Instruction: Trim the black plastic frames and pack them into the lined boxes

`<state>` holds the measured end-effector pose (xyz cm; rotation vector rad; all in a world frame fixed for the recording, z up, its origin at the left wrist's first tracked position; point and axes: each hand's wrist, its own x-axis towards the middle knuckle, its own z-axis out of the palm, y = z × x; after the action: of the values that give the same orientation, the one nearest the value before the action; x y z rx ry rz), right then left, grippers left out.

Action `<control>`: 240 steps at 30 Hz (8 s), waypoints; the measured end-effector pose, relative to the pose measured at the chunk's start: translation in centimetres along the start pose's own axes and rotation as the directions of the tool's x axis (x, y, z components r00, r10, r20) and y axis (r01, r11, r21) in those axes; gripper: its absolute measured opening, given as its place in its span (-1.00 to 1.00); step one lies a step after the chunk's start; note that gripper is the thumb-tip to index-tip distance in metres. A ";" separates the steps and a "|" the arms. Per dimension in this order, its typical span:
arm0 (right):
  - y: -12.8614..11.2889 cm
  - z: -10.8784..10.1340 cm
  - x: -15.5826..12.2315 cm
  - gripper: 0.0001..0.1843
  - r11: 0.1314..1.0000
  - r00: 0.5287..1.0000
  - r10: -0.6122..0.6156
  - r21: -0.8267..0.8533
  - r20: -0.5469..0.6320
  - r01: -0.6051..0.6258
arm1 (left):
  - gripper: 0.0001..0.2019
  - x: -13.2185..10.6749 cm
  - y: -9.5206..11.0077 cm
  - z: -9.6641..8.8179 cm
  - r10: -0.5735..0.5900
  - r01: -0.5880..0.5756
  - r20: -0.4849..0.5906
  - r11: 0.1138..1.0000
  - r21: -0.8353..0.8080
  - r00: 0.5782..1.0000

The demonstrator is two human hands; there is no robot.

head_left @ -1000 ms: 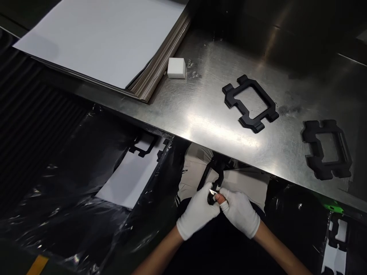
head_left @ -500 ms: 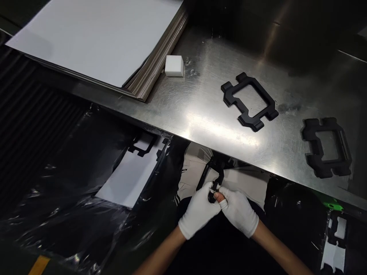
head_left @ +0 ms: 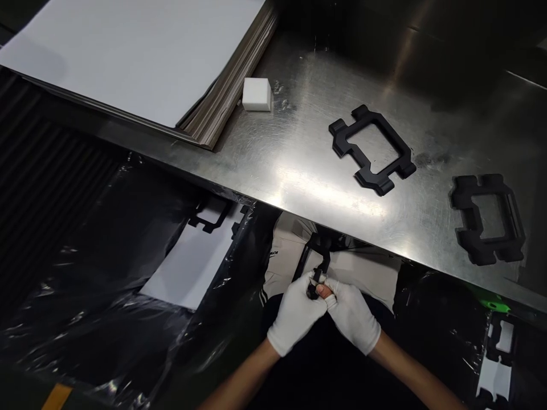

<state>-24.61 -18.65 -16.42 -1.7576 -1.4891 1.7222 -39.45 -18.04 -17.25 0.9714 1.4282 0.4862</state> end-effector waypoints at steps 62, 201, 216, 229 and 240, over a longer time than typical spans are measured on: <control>2.4 -0.4 -1.7 -0.59 0.965 0.997 0.004 -0.259 -0.075 -0.024 | -0.70 -1.3 1.3 0.1 0.058 -0.011 -0.019 0.487 0.873 0.998; 2.6 -2.5 -1.2 -0.58 0.999 0.997 -0.053 -0.004 -0.051 0.053 | -0.39 -0.7 1.6 0.6 0.058 -0.092 0.089 0.891 0.445 0.994; 3.1 -3.0 -1.2 -0.58 0.995 0.994 -0.062 0.074 -0.092 0.069 | -0.50 0.1 2.6 0.5 -0.031 0.010 0.047 0.919 0.395 0.998; 2.9 -3.2 -0.9 -0.56 0.994 0.994 -0.061 0.090 -0.095 0.069 | -0.59 0.9 4.8 -0.9 -0.049 0.047 -0.005 0.929 0.368 0.999; 2.8 -3.3 -1.0 -0.59 0.990 0.992 -0.081 0.107 -0.094 0.091 | -0.64 0.5 3.8 -0.2 -0.027 0.004 0.061 0.937 0.349 0.998</control>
<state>-20.30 -19.21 -17.08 -1.6661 -1.3836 1.6288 -38.56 -15.45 -14.49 1.2456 1.4904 0.1873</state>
